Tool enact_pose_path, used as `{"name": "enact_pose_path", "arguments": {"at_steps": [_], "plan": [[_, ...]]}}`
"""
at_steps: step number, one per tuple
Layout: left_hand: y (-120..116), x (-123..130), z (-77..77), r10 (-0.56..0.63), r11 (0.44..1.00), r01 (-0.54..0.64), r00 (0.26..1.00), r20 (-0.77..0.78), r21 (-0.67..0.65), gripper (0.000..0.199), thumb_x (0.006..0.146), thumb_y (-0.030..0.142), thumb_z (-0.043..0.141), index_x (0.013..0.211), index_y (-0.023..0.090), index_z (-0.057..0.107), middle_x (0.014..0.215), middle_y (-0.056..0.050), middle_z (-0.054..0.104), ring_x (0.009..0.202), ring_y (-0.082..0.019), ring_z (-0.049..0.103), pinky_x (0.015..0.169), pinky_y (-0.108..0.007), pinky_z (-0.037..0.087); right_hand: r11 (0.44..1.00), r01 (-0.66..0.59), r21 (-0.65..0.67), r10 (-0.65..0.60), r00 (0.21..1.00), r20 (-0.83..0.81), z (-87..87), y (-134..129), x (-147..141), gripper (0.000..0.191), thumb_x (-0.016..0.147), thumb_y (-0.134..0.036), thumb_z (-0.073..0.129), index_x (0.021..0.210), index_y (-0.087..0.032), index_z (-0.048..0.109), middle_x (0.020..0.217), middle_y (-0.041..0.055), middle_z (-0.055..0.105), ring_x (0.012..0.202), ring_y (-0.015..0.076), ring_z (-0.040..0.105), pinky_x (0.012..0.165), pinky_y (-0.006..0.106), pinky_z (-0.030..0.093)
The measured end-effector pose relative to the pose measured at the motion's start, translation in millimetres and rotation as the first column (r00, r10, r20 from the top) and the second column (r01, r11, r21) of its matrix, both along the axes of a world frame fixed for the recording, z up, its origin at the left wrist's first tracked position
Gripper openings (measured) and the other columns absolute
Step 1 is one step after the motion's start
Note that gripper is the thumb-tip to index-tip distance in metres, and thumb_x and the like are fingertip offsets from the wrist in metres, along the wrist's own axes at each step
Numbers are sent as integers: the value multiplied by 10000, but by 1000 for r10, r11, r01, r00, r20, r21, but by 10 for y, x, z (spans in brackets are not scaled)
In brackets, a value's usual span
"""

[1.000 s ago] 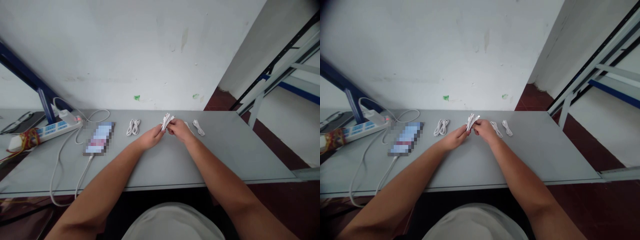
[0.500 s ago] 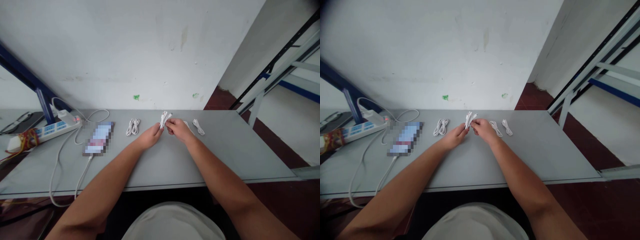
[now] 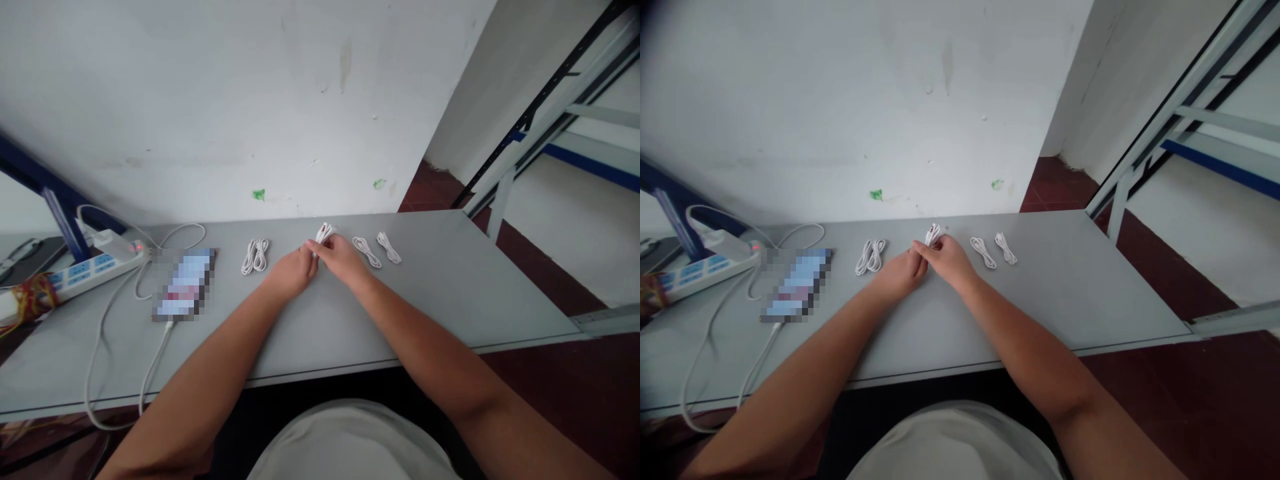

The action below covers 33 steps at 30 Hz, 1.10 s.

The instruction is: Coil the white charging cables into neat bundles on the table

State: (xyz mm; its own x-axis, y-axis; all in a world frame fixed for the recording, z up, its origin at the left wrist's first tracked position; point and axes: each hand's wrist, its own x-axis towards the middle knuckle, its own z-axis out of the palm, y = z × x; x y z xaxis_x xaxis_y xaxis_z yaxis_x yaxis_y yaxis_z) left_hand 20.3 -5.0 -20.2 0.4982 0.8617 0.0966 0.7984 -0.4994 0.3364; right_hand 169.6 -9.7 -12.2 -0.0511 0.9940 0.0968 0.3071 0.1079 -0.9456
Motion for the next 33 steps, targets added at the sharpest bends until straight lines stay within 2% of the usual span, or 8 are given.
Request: {"name": "enact_pose_path", "arguments": {"at_steps": [3, 6, 14, 18, 21, 27, 30, 33], "plan": [[-7, 36, 11, 20, 1000, -20, 1000, -20, -1, 239, 957, 314, 309, 1043, 146, 456, 904, -127, 611, 823, -263, 624, 718, -367, 462, 996, 79, 35, -79, 997, -2, -31, -4, -39, 436, 752, -600, 606, 654, -193, 484, 593, -32, 507, 565, 109, 475, 515, 233, 319], [-5, 49, 11, 31, 999, -31, 1000, -6, -9, 235, 954, 327, 310, 1046, 161, 450, 921, -129, 623, 825, -259, 631, 708, -367, 467, 994, 105, 20, -105, 995, 0, -68, 19, -35, 374, 777, -536, 593, 659, -189, 518, 603, -26, 536, 571, 114, 487, 528, 239, 329], [2, 22, 4, 75, 997, -75, 997, -4, 9, 199, 955, 348, 311, 981, 194, 435, 855, -98, 625, 786, -249, 628, 679, -358, 447, 999, 28, 43, -27, 1000, -12, -77, 45, 40, 265, 809, -431, 576, 711, -184, 592, 672, 3, 628, 610, 127, 551, 559, 241, 374], [18, 6, -23, 101, 995, -100, 993, 60, -23, 200, 953, 373, 319, 924, 216, 440, 775, -64, 599, 733, -227, 606, 648, -342, 427, 998, -1, 58, 2, 1000, -8, -56, 45, 65, 251, 819, -421, 584, 736, -185, 607, 706, 8, 651, 618, 126, 558, 574, 242, 386], [28, -2, -46, 89, 995, -80, 984, 154, -62, 214, 950, 387, 335, 915, 218, 462, 758, -46, 592, 729, -211, 591, 657, -333, 433, 999, -5, 51, 4, 1000, 14, -30, 40, 78, 238, 827, -408, 595, 754, -185, 630, 734, 17, 673, 653, 136, 582, 600, 247, 396], [65, -34, -31, 4, 993, 28, 964, 267, -117, 324, 957, 430, 340, 953, 188, 554, 891, -65, 612, 874, -212, 581, 813, -374, 461, 1000, -12, 24, 11, 999, 35, -25, 54, 69, 128, 850, -290, 603, 849, -186, 680, 860, 51, 722, 784, 165, 646, 714, 270, 438], [131, -76, -41, 31, 997, 3, 909, 415, -82, 390, 953, 463, 351, 932, 185, 622, 877, -63, 599, 910, -202, 570, 850, -356, 465, 1000, -15, 20, 14, 997, 69, -31, 60, 67, 119, 858, -265, 594, 856, -183, 681, 857, 47, 727, 779, 165, 651, 717, 276, 440], [198, -122, -76, 148, 960, 28, 791, 593, -277, 428, 925, 507, 412, 995, 171, 669, 751, -36, 601, 708, -157, 557, 698, -307, 477, 999, -27, 40, 24, 997, 79, -16, 45, 69, 122, 858, -274, 599, 871, -186, 683, 865, 42, 730, 776, 163, 649, 699, 273, 434]]}}
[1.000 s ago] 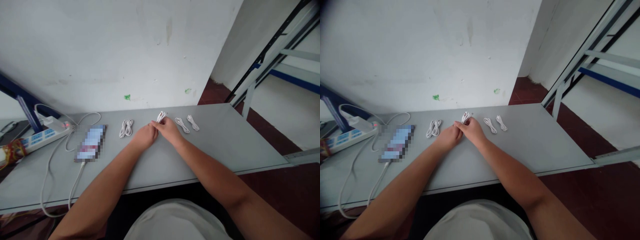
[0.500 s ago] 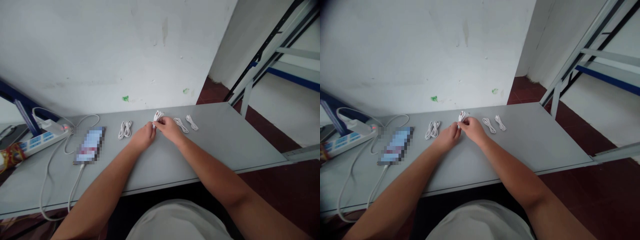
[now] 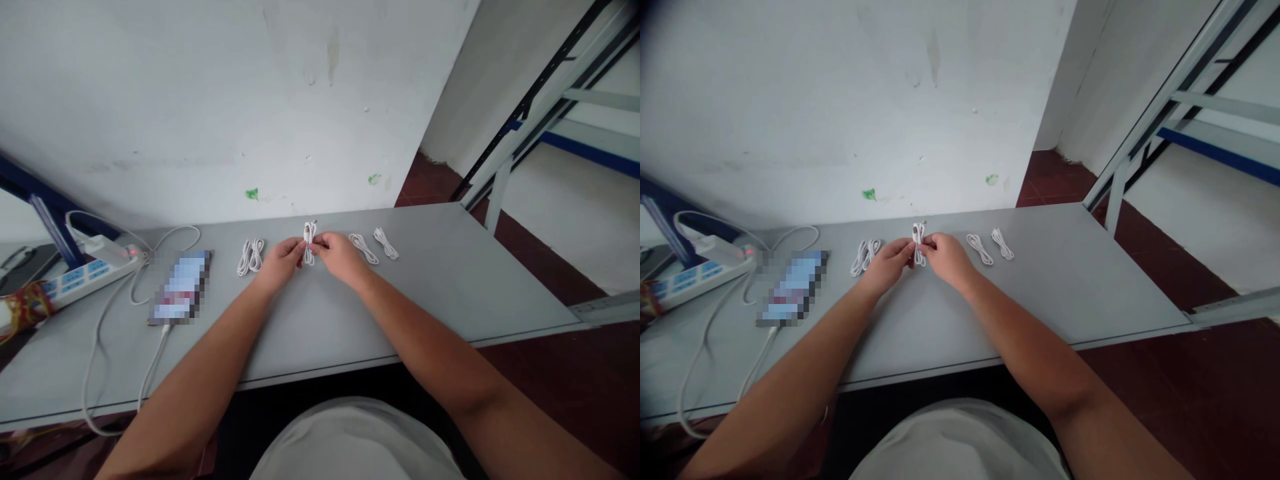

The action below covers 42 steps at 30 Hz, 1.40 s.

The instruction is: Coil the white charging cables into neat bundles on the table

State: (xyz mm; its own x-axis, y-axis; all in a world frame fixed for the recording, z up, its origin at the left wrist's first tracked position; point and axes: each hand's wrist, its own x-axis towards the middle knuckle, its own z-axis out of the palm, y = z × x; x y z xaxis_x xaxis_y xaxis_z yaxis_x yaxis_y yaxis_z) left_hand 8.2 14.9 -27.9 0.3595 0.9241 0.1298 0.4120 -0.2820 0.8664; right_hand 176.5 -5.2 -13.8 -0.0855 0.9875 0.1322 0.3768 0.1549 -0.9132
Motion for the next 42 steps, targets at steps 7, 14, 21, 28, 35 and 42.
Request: {"name": "enact_pose_path", "arguments": {"at_steps": [7, 14, 21, 28, 35, 42], "plan": [[70, -14, -120, 25, 980, 68, 891, 453, -187, 338, 758, 423, 713, 960, 152, 727, 814, -48, 688, 703, -130, 581, 699, -284, 485, 998, 1, 58, -2, 1000, 26, 7, -26, 8, 124, 856, -289, 614, 892, -188, 675, 872, 27, 724, 774, 147, 640, 682, 258, 435], [106, -20, -171, 36, 971, 109, 816, 578, -214, 258, 711, 336, 773, 885, 152, 727, 729, -25, 670, 645, -109, 576, 648, -254, 472, 990, -57, 129, 55, 998, 14, -7, -55, -5, 136, 878, -301, 586, 903, -194, 665, 884, 16, 718, 774, 134, 628, 693, 255, 444], [45, 0, -141, 17, 994, 43, 837, 547, -96, 223, 754, 307, 741, 918, 156, 724, 688, -11, 649, 624, -108, 570, 620, -246, 464, 985, -122, 119, 127, 991, -35, 28, -74, -12, 147, 894, -296, 541, 917, -188, 637, 911, 30, 724, 800, 145, 641, 720, 274, 465], [-8, 18, -85, 2, 999, 23, 857, 516, -43, 308, 751, 310, 743, 1029, 179, 736, 815, -31, 693, 673, -117, 580, 668, -267, 489, 990, -84, 116, 95, 992, -89, 19, -46, -6, 128, 876, -277, 556, 890, -189, 649, 914, 30, 720, 818, 149, 643, 759, 288, 471], [7, -17, -105, -24, 992, 85, 847, 531, -91, 398, 702, 319, 781, 1074, 187, 728, 921, -58, 718, 777, -166, 632, 744, -322, 512, 993, -73, 89, 85, 987, -134, 1, -15, 12, 115, 853, -290, 581, 861, -186, 629, 876, 22, 704, 798, 153, 638, 742, 293, 476], [29, -24, -105, -8, 991, 73, 864, 503, -109, 263, 695, 327, 775, 932, 218, 744, 774, -19, 689, 706, -167, 615, 708, -327, 508, 968, -210, 136, 237, 943, -234, -46, -43, -7, 139, 873, -225, 524, 1011, -208, 522, 887, 12, 654, 781, 145, 628, 721, 299, 492]]}}
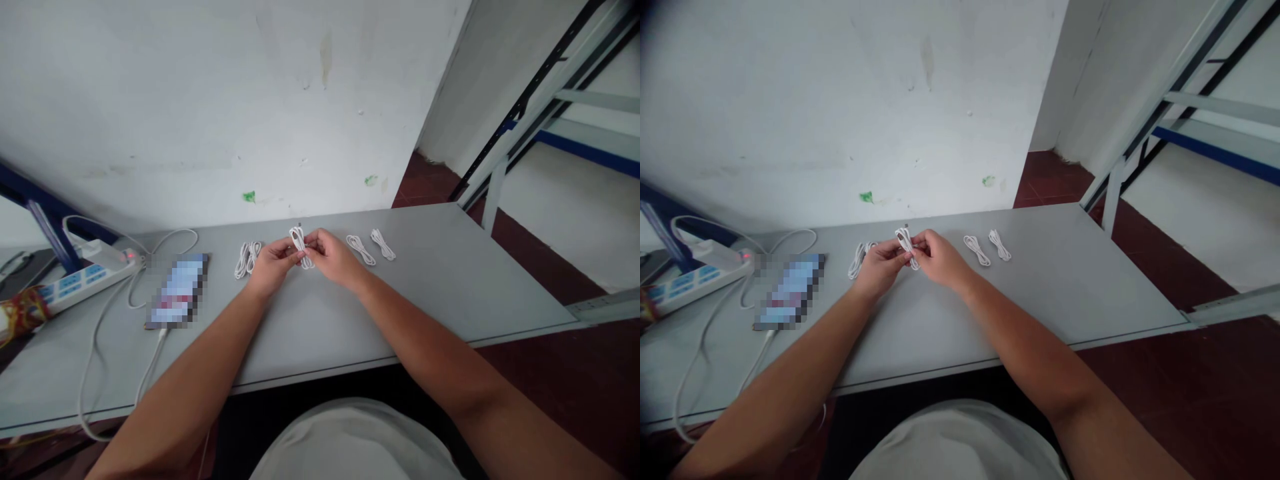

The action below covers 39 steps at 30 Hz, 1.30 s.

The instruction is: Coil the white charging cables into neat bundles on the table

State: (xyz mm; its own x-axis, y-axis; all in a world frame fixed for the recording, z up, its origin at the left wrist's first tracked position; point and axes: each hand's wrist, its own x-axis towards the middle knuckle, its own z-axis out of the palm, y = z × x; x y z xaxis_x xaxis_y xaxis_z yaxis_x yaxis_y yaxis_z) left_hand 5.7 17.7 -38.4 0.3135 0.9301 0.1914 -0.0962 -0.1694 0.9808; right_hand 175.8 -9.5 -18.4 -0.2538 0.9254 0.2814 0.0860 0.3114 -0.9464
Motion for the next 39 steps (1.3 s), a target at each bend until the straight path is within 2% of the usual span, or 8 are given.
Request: {"name": "enact_pose_path", "arguments": {"at_steps": [2, 6, 9, 14, 17, 22, 26, 39], "plan": [[1, 0, 1, -16, 1000, 16, 1000, 14, -1, 236, 698, 308, 776, 913, 217, 739, 754, -10, 677, 679, -148, 601, 683, -309, 500, 999, -5, 43, 5, 1000, 17, -17, -4, -2, 211, 884, -188, 477, 1091, -224, 489, 839, -9, 613, 757, 138, 601, 718, 298, 487], [-5, 15, -1, 2, 1000, -2, 999, 40, -6, 355, 690, 280, 785, 1030, 203, 716, 774, -6, 675, 645, -112, 581, 650, -277, 487, 995, 1, 95, -5, 999, 46, -32, -3, 8, 367, 893, -155, 430, 1247, -238, 381, 799, -28, 535, 740, 131, 554, 728, 297, 475], [-12, 30, 2, 19, 1000, -18, 999, 43, -18, 380, 686, 269, 786, 1048, 184, 708, 769, -5, 672, 628, -97, 569, 646, -267, 483, 993, 52, 104, -62, 994, 94, -20, -13, 34, 408, 878, -188, 484, 1260, -219, 343, 826, -24, 531, 741, 127, 542, 736, 297, 470], [-11, 28, 44, 83, 995, -77, 989, 125, -57, 387, 661, 263, 797, 1025, 170, 704, 822, -21, 685, 651, -112, 599, 658, -281, 491, 988, 144, 53, -152, 958, 244, 36, -76, 38, 294, 842, -385, 599, 1051, -209, 493, 883, 8, 605, 740, 137, 565, 679, 291, 462], [-8, 23, 75, 143, 987, -128, 972, 188, -93, 401, 659, 265, 795, 1034, 170, 692, 818, -22, 686, 690, -131, 627, 668, -284, 501, 978, 156, 135, -188, 944, 273, 38, -110, -24, 169, 873, -361, 575, 932, -204, 554, 893, 24, 651, 779, 148, 592, 714, 297, 464], [-17, 32, 87, 150, 983, -116, 954, 258, -142, 448, 645, 263, 809, 1062, 166, 675, 843, -33, 699, 747, -146, 658, 726, -297, 523, 940, 171, 297, -256, 925, 280, -39, -117, -131, 212, 894, -293, 574, 1082, -195, 588, 996, 69, 659, 875, 179, 597, 758, 304, 459], [-18, 31, 74, 133, 984, -99, 960, 247, -146, 429, 649, 272, 818, 1041, 155, 689, 809, -32, 702, 729, -137, 654, 738, -295, 525, 911, 146, 386, -285, 899, 333, -92, -98, -136, 161, 910, -249, 547, 1036, -180, 620, 944, 73, 630, 849, 187, 569, 765, 308, 441], [44, -33, 8, 178, 980, -168, 979, 100, -108, 356, 659, 292, 809, 972, 145, 723, 762, -34, 691, 706, -137, 630, 712, -283, 498, 907, 100, 409, -272, 881, 387, -194, -33, -160, 154, 916, -216, 533, 1008, -191, 654, 945, 60, 590, 821, 167, 547, 754, 291, 433]]}}
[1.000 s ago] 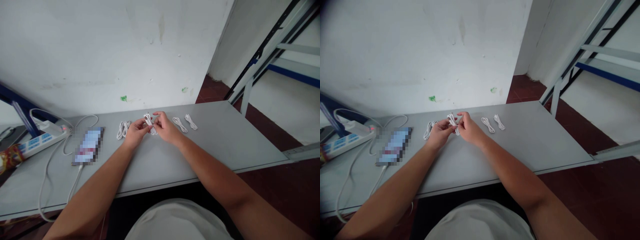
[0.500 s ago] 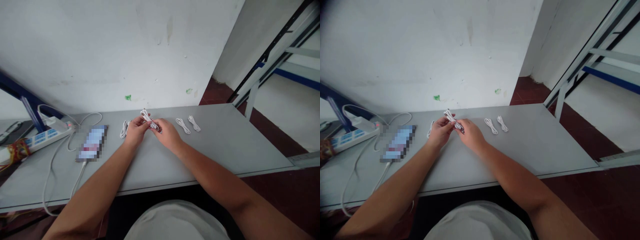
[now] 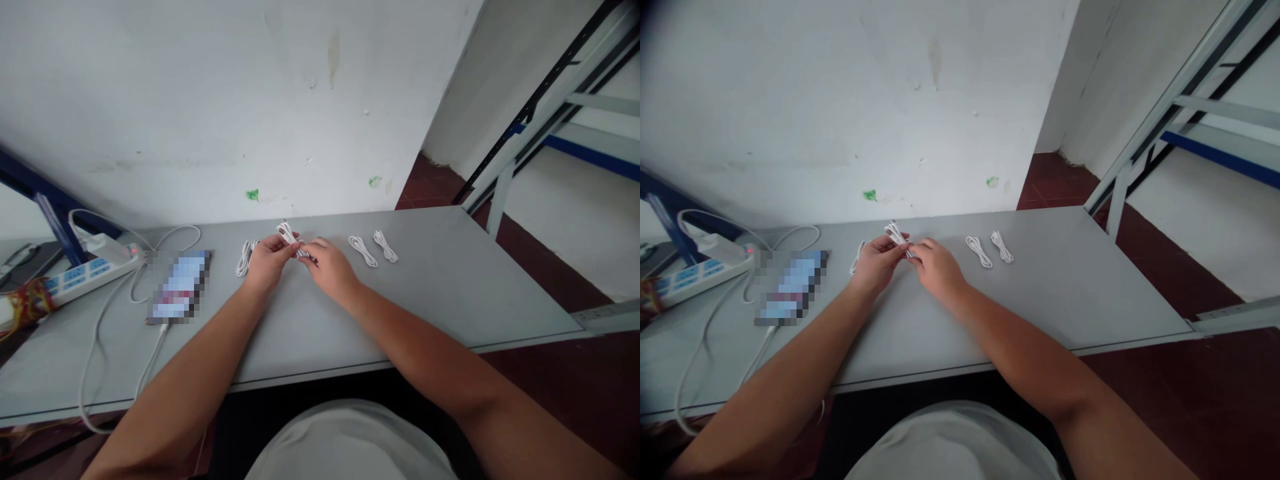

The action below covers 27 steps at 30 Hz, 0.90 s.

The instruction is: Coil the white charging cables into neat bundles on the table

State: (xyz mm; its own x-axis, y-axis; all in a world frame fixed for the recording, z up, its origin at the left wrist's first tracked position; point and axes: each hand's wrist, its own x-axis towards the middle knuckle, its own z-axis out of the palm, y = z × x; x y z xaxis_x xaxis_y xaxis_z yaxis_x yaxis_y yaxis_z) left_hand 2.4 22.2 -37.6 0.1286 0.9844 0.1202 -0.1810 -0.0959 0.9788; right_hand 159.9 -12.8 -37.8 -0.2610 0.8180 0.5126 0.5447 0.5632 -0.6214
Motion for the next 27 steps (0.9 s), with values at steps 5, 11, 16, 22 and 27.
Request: {"name": "enact_pose_path", "arguments": {"at_steps": [5, 11, 16, 22, 27], "plan": [[0, -4, -1, 29, 999, -29, 999, -17, 27, 356, 657, 298, 803, 971, 147, 730, 786, -45, 701, 709, -148, 635, 706, -293, 503, 999, 22, -23, -24, 997, -80, 109, -13, 73, 186, 924, -330, 543, 994, -201, 658, 934, 60, 611, 836, 167, 573, 767, 299, 460], [-12, -26, 21, -87, 994, 91, 995, -56, 56, 353, 661, 294, 807, 983, 166, 740, 878, -60, 723, 791, -172, 646, 753, -314, 509, 994, -92, 54, 91, 996, 13, 231, 80, 291, 188, 929, -274, 542, 1090, -232, 629, 1012, 52, 626, 924, 174, 580, 825, 308, 445], [8, -65, 23, -177, 981, 186, 974, -138, 52, 381, 680, 337, 797, 1013, 160, 740, 902, -74, 726, 771, -169, 636, 707, -298, 501, 984, -162, 73, 148, 974, 170, 217, 117, 317, 175, 954, -294, 499, 997, -229, 656, 949, 44, 643, 887, 183, 552, 812, 316, 403], [36, -69, -10, -228, 970, 237, 962, -153, 45, 372, 671, 362, 799, 983, 164, 748, 865, -74, 720, 744, -167, 632, 693, -305, 511, 985, -139, 103, 113, 968, 225, 214, 115, 340, 243, 973, -328, 457, 931, -218, 670, 916, 54, 637, 865, 190, 524, 791, 320, 384], [43, -61, -33, -232, 971, 237, 966, -114, 36, 347, 657, 343, 806, 962, 184, 756, 834, -66, 710, 712, -162, 621, 669, -306, 515, 979, -151, 136, 95, 932, 350, 258, 117, 371, 245, 973, -290, 438, 940, -220, 670, 904, 59, 624, 869, 201, 495, 782, 327, 374]]}}
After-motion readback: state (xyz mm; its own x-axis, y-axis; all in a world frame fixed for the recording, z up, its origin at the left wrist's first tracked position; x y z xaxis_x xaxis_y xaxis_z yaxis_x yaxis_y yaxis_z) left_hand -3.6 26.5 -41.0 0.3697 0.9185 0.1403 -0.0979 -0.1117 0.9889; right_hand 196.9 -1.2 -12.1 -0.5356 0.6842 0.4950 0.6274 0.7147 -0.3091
